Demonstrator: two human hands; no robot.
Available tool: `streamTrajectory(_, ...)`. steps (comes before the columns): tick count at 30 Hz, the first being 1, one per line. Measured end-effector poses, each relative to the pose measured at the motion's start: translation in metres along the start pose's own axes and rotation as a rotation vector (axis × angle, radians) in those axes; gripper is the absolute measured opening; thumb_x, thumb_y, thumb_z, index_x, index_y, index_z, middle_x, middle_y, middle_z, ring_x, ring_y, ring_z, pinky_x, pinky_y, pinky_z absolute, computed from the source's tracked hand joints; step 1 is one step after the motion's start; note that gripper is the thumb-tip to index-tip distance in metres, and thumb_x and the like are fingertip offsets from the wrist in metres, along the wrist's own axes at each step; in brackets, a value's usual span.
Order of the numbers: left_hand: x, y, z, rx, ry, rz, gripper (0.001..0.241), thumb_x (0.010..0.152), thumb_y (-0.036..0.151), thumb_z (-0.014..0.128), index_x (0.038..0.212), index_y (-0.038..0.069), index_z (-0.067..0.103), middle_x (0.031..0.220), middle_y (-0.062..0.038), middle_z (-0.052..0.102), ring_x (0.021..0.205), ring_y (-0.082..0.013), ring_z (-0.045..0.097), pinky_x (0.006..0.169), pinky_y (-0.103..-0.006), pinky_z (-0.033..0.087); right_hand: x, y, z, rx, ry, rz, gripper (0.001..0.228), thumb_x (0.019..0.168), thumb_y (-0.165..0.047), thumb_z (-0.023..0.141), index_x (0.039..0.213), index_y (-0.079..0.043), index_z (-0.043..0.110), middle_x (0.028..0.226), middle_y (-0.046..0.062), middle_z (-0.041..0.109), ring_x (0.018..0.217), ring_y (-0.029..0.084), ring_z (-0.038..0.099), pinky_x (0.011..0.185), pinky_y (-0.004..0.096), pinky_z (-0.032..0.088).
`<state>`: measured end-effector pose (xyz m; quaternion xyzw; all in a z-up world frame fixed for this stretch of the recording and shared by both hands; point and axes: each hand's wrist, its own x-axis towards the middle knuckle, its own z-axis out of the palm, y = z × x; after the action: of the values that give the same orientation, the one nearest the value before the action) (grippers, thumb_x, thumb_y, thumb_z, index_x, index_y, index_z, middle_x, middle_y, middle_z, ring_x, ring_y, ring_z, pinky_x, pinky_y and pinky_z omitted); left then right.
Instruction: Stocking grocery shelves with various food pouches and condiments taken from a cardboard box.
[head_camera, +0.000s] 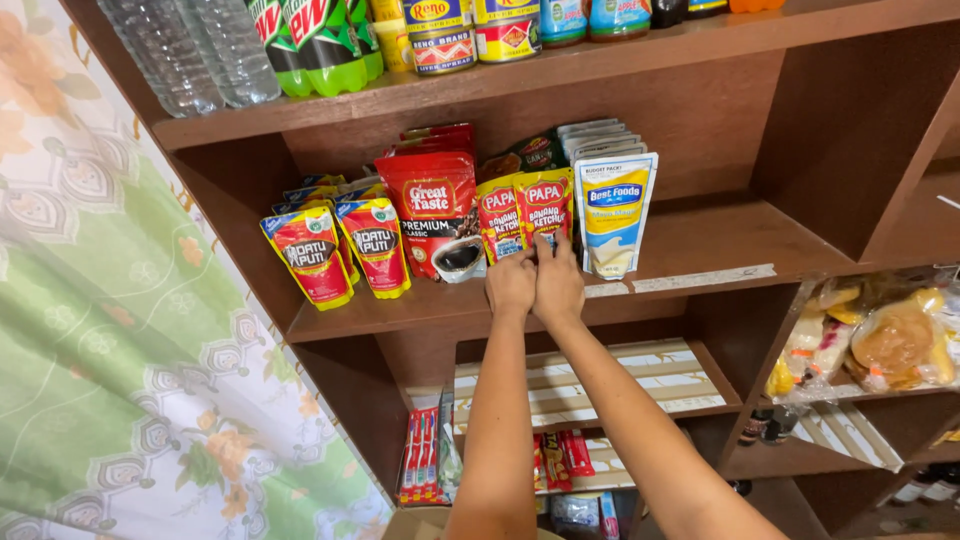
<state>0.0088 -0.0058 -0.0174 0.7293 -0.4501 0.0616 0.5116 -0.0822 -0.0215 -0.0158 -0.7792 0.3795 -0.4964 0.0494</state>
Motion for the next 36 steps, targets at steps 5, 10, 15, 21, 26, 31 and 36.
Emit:
streamTrajectory(5,-0.002,0.005,-0.007,-0.042,0.009,0.007,0.027,0.088,0.019,0.059,0.102,0.018,0.082,0.098,-0.018,0.075,0.091,-0.0368,0.072,0.085,-0.0458,0.056,0.002,-0.016,-0.017,0.054,-0.031,0.080,0.047,0.088,-0.015,0.068,0.134,-0.015,0.061,0.132,0.019,0.049,0.119,0.040,0.053,0.091,0.049,0.052)
streamTrajectory(10,-0.007,0.003,-0.002,-0.101,0.120,0.092,0.026,0.087,0.015,0.058,0.097,0.011,0.082,0.098,-0.019,0.075,0.091,-0.0368,0.073,0.087,-0.0454,0.057,0.002,-0.015,-0.014,0.042,-0.021,0.079,0.039,0.088,-0.016,0.069,0.127,-0.014,0.063,0.125,0.018,0.050,0.114,0.039,0.053,0.089,0.050,0.052)
streamTrajectory(15,-0.011,0.003,0.004,-0.016,0.350,0.032,0.023,0.088,0.014,0.062,0.097,0.004,0.080,0.096,-0.022,0.072,0.088,-0.0398,0.070,0.084,-0.0478,0.056,0.001,-0.011,-0.011,0.018,-0.014,0.079,0.026,0.085,-0.017,0.072,0.109,-0.012,0.065,0.126,0.017,0.049,0.115,0.039,0.051,0.083,0.049,0.053)
streamTrajectory(21,-0.018,0.016,-0.008,-0.056,0.327,0.038,0.021,0.088,0.010,0.060,0.098,0.002,0.076,0.101,-0.021,0.070,0.091,-0.0399,0.069,0.085,-0.0484,0.055,0.000,-0.012,-0.011,0.035,0.010,0.080,0.026,0.086,-0.013,0.073,0.111,-0.013,0.065,0.119,0.015,0.049,0.115,0.037,0.053,0.083,0.047,0.053)
streamTrajectory(26,-0.087,0.028,-0.045,-0.309,0.378,0.263,0.025,0.095,0.008,0.057,0.118,0.002,0.066,0.118,-0.022,0.058,0.109,-0.0393,0.059,0.093,-0.0459,0.050,-0.029,0.009,-0.009,0.287,0.127,-0.113,0.029,0.093,-0.012,0.075,0.120,-0.011,0.063,0.119,0.018,0.049,0.108,0.038,0.055,0.088,0.051,0.050)
streamTrajectory(31,-0.283,-0.118,-0.014,-0.279,0.294,0.144,0.024,0.099,0.010,0.061,0.122,0.002,0.061,0.127,-0.021,0.052,0.122,-0.0377,0.055,0.107,-0.0457,0.045,-0.152,0.035,0.014,0.367,0.220,-0.537,0.030,0.088,-0.007,0.074,0.115,-0.012,0.061,0.121,0.015,0.049,0.112,0.037,0.053,0.109,0.059,0.048)
streamTrajectory(36,-0.551,-0.253,-0.019,0.022,-0.084,-0.683,0.041,0.081,0.005,0.063,0.122,0.006,0.061,0.130,-0.026,0.049,0.115,-0.0463,0.054,0.093,-0.0497,0.049,-0.372,0.095,0.072,0.168,-0.903,-0.216,0.043,0.082,-0.006,0.070,0.124,-0.016,0.069,0.138,0.021,0.048,0.125,0.042,0.051,0.103,0.048,0.048)
